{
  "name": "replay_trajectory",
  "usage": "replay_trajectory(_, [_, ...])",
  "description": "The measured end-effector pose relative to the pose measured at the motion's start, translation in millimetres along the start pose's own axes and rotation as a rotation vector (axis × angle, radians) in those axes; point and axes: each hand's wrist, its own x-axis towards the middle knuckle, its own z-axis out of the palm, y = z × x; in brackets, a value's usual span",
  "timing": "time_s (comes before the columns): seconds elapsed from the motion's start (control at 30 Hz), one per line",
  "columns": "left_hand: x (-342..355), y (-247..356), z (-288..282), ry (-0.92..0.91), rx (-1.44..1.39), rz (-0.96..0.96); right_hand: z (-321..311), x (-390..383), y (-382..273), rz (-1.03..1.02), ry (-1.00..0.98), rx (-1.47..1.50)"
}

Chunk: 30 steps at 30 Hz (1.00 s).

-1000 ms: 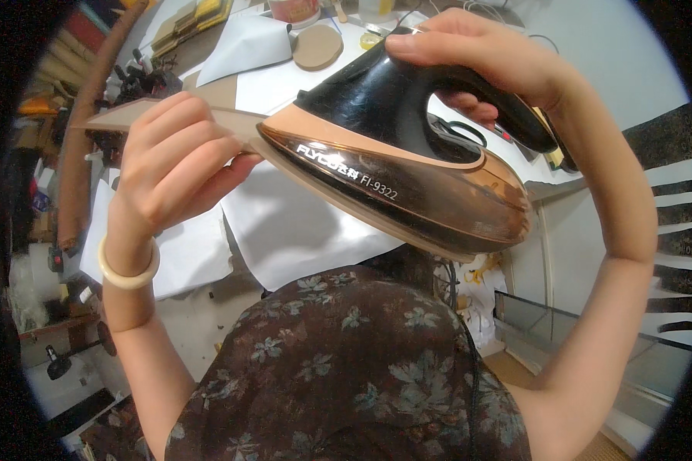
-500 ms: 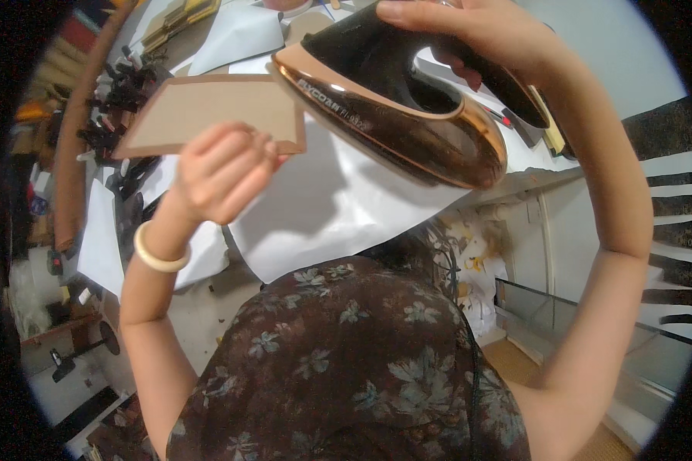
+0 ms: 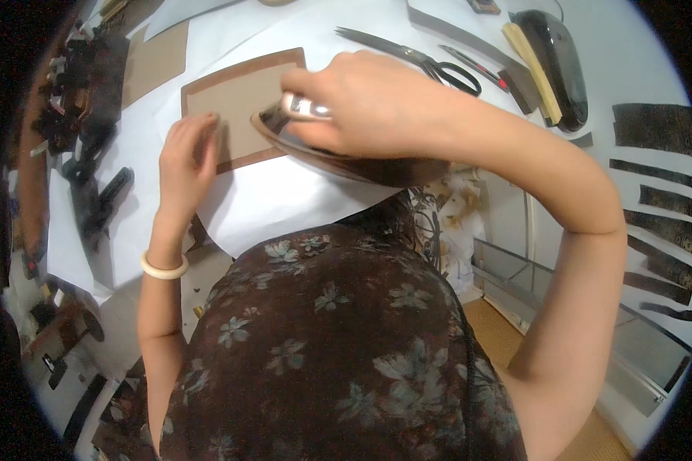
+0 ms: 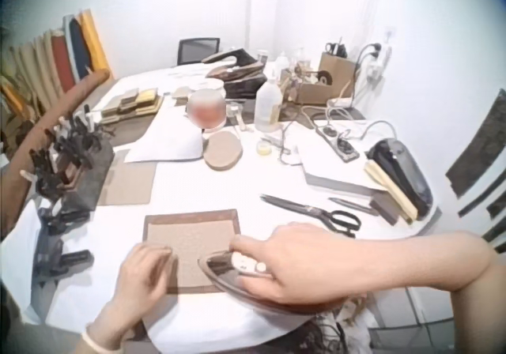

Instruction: The person uses a heated tool to burn a decorative pattern onto the edges of a brown leather piece. They then use an iron to press the edges flat and apply a substance to the surface with a brush.

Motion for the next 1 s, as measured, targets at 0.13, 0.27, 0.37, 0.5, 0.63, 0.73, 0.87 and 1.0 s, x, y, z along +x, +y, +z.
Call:
replay_trajectory(0.13, [-7, -11, -4, -0.093, -0.075, -0.142, 12, 15, -9, -0.02, -0.044, -0.114])
replay_trajectory(0.27, [-16, -26, -10, -0.012, -0.194, -0.171, 16, 19, -14, -0.028, -0.025, -0.168])
replay_trajectory(0.37, [-17, -31, -26, 0.009, -0.287, -0.383, 23, 16, -12, -0.063, 0.053, -0.185])
replay_trajectory(0.5, [-28, -48, -39, -0.098, -0.264, -0.506, 27, 15, -16, -0.046, 0.085, -0.231])
replay_trajectory(0.63, [-27, -53, -36, -0.036, -0.619, -0.645, 29, 18, -20, -0.056, 0.115, -0.231])
replay_trajectory(0.73, [-18, -48, -32, -0.063, -0.587, -0.735, 27, 21, -26, -0.023, 0.091, -0.252])
replay_trajectory(0.87, [3, -46, -29, -0.103, -0.568, -0.814, 29, 24, -26, -0.007, 0.084, -0.279])
replay_trajectory(1.0, [13, -70, -17, -0.211, -0.507, -0.812, 28, 29, -20, -0.04, 0.097, -0.256])
